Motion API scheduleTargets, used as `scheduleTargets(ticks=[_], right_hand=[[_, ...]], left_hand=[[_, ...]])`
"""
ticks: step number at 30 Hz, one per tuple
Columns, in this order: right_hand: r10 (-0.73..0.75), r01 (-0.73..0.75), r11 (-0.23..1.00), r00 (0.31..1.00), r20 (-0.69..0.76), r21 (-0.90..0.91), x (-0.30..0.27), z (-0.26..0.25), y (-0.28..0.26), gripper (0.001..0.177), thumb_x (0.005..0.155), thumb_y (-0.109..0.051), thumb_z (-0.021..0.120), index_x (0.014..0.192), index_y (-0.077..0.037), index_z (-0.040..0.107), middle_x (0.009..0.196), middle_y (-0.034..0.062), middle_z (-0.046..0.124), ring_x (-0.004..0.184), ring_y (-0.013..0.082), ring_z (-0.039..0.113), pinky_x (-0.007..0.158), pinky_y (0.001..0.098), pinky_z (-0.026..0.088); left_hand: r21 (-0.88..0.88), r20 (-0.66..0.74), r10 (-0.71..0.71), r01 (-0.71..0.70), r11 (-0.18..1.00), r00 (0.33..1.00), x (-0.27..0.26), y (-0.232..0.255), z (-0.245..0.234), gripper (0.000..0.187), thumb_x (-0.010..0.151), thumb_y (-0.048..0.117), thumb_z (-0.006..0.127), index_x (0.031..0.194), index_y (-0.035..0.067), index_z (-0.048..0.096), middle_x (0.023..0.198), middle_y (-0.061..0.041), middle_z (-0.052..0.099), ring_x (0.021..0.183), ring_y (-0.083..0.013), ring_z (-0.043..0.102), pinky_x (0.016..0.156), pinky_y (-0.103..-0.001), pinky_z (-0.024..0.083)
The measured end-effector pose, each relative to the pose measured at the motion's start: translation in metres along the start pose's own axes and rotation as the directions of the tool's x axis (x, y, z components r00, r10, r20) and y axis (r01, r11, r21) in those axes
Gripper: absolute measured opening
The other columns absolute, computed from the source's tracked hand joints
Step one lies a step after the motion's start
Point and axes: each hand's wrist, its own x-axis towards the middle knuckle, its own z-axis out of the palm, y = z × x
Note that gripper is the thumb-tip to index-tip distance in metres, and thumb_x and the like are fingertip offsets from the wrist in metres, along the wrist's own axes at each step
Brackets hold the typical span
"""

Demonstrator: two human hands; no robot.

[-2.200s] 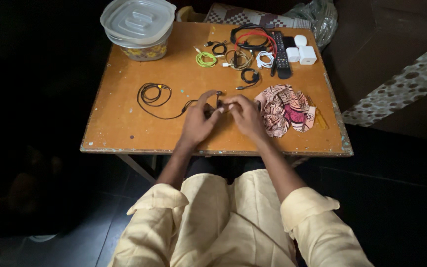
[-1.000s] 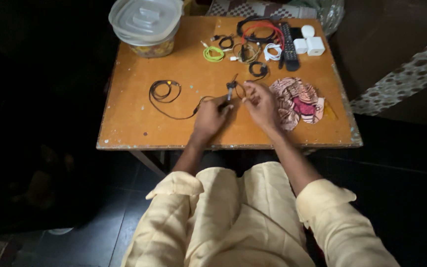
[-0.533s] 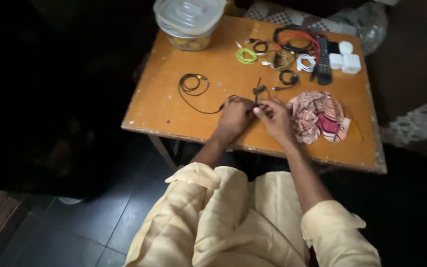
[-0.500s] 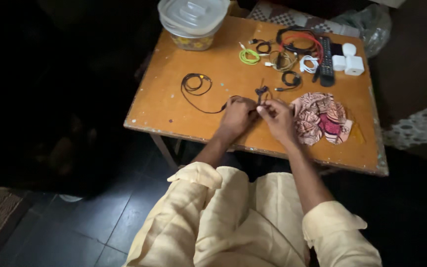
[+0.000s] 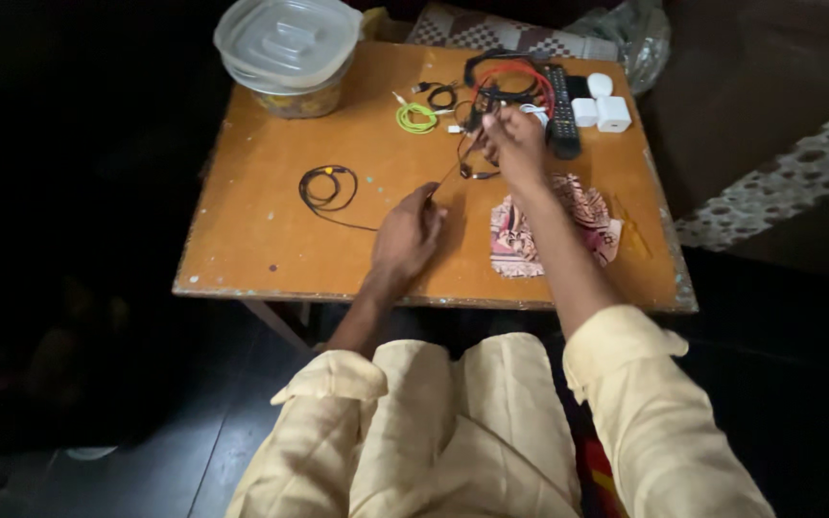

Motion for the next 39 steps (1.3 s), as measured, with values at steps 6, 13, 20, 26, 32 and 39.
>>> scheduleTargets(ticks=[6,13,20,26,32,39], right_hand=[[0.088,-0.080,0.994,0.988,-0.124,0.068,0.039,-0.018,-0.021,0.014,0.102,-0.017,0.063,0.103,-0.004,0.067,0.083,0.0013,0.071,0.066,0.0062,0.063,0.059,0.0210,0.049],[0.252,-0.194,0.826,0.967,0.038,-0.530,0.016,-0.012,-0.007,0.027,0.102,-0.013,0.059,0.127,-0.005,0.065,0.094,-0.0002,0.073,0.078,0.0093,0.072,0.073,0.0230,0.058],[-0.196,0.381,0.756,0.907,0.372,-0.532,-0.086,0.019,-0.058,0.052,0.088,0.007,0.057,0.138,-0.007,0.063,0.120,0.0153,0.063,0.101,0.0198,0.068,0.088,0.0328,0.059],[-0.186,0.581,0.580,0.777,0.602,-0.571,-0.089,0.025,-0.055,0.031,0.092,0.003,0.059,0.119,-0.004,0.072,0.117,0.0121,0.072,0.109,0.0243,0.068,0.096,0.0373,0.056],[-0.170,0.293,0.679,0.955,0.245,-0.673,-0.049,-0.010,-0.060,0.024,0.110,-0.002,0.051,0.114,-0.004,0.075,0.116,0.0138,0.074,0.097,0.0188,0.073,0.082,0.0306,0.062],[-0.152,0.135,0.735,0.988,0.033,-0.664,0.002,-0.062,-0.036,0.044,0.091,0.009,0.060,0.134,-0.002,0.064,0.130,0.0150,0.069,0.094,0.0188,0.074,0.079,0.0310,0.060]], left_hand=[[0.102,0.093,-0.149,0.140,0.985,0.984,0.001,0.004,-0.001,0.027,0.101,0.030,0.060,0.103,0.006,0.072,0.083,-0.022,0.069,0.080,-0.0440,0.066,0.072,-0.052,0.051],[0.056,0.079,-0.110,0.106,0.993,0.991,0.001,0.004,-0.002,0.028,0.101,0.031,0.059,0.100,0.005,0.071,0.084,-0.025,0.068,0.082,-0.0456,0.065,0.071,-0.053,0.050],[0.038,0.082,-0.068,0.065,0.997,0.994,-0.001,0.002,-0.003,0.030,0.102,0.034,0.057,0.100,0.007,0.069,0.086,-0.024,0.069,0.084,-0.0457,0.065,0.072,-0.054,0.050],[-0.017,0.071,0.007,-0.006,1.000,0.997,-0.005,0.000,-0.004,0.030,0.101,0.036,0.057,0.099,0.008,0.067,0.088,-0.023,0.070,0.084,-0.0453,0.065,0.070,-0.053,0.050],[-0.004,0.004,0.063,-0.063,0.998,0.998,-0.006,-0.004,-0.001,0.026,0.105,0.032,0.054,0.100,0.008,0.062,0.087,-0.020,0.068,0.085,-0.0423,0.065,0.073,-0.052,0.049],[0.040,0.000,0.007,-0.007,0.999,1.000,-0.008,0.004,-0.004,0.023,0.106,0.029,0.055,0.102,0.007,0.062,0.087,-0.021,0.068,0.085,-0.0434,0.064,0.072,-0.054,0.048]])
